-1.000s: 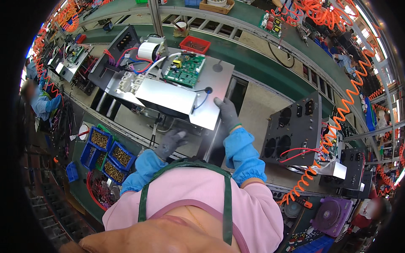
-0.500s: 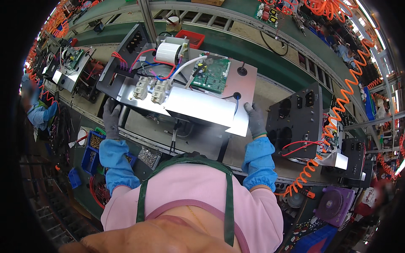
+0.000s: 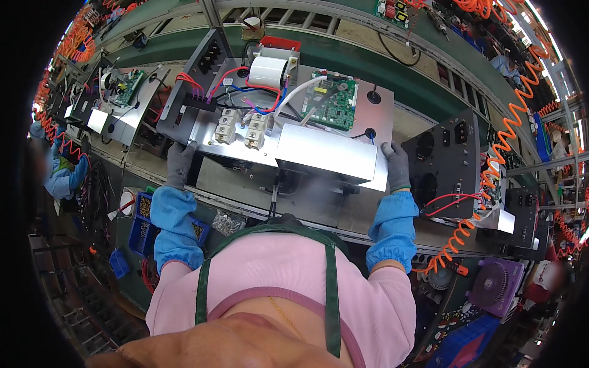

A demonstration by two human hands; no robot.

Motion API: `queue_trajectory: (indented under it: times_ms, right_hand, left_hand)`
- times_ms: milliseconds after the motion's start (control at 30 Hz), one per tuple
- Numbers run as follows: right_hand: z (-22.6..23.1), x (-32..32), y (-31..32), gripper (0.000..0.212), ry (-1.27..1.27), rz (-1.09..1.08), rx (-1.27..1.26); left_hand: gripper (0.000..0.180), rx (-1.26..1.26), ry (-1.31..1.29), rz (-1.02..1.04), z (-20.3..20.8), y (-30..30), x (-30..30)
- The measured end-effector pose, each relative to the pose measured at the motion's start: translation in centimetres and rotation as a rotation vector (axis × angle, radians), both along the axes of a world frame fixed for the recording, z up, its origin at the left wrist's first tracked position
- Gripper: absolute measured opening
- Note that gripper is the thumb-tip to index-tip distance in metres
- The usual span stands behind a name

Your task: Assemble electronic components and wire a power supply unit on an assembly line.

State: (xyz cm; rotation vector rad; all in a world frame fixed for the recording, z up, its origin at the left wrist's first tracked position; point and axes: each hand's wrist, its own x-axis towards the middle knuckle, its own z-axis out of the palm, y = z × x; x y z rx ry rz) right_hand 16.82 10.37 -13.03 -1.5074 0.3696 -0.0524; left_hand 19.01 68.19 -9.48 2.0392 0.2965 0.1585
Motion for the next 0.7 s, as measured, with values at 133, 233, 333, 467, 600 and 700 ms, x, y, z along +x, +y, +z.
queue_trajectory:
  times_ms: [133, 233, 333, 467, 600, 700]
  right_hand:
    - [0.3, 0.7, -0.2, 0.039, 0.011, 0.014, -0.020]
    - [0.7, 0.9, 0.3, 0.039, 0.029, 0.019, -0.030]
    - [0.2, 0.8, 0.0, 0.038, 0.018, 0.022, -0.027]
    - [-1.3, 0.2, -0.3, 0.035, -0.022, -0.047, -0.010]
    - [-1.3, 0.7, -0.1, 0.032, 0.000, -0.035, -0.013]
    - [-0.9, 0.8, -0.1, 0.033, -0.012, 0.008, -0.051]
  left_hand:
    - [0.033, 0.115, -0.054, 0.011, -0.4, 0.6, 0.1]
    - [0.034, 0.091, -0.050, -0.004, -0.3, 0.9, -0.2]
    - [0.034, 0.030, -0.041, 0.025, 0.2, 0.1, -0.6]
    - [0.031, 0.685, -0.528, 0.325, 3.0, -5.2, -2.1]
    - [0.027, 0.563, -0.816, 0.131, 7.2, -9.1, -3.5]
    - [0.026, 0.519, -0.680, -0.176, 6.2, -11.1, -1.2]
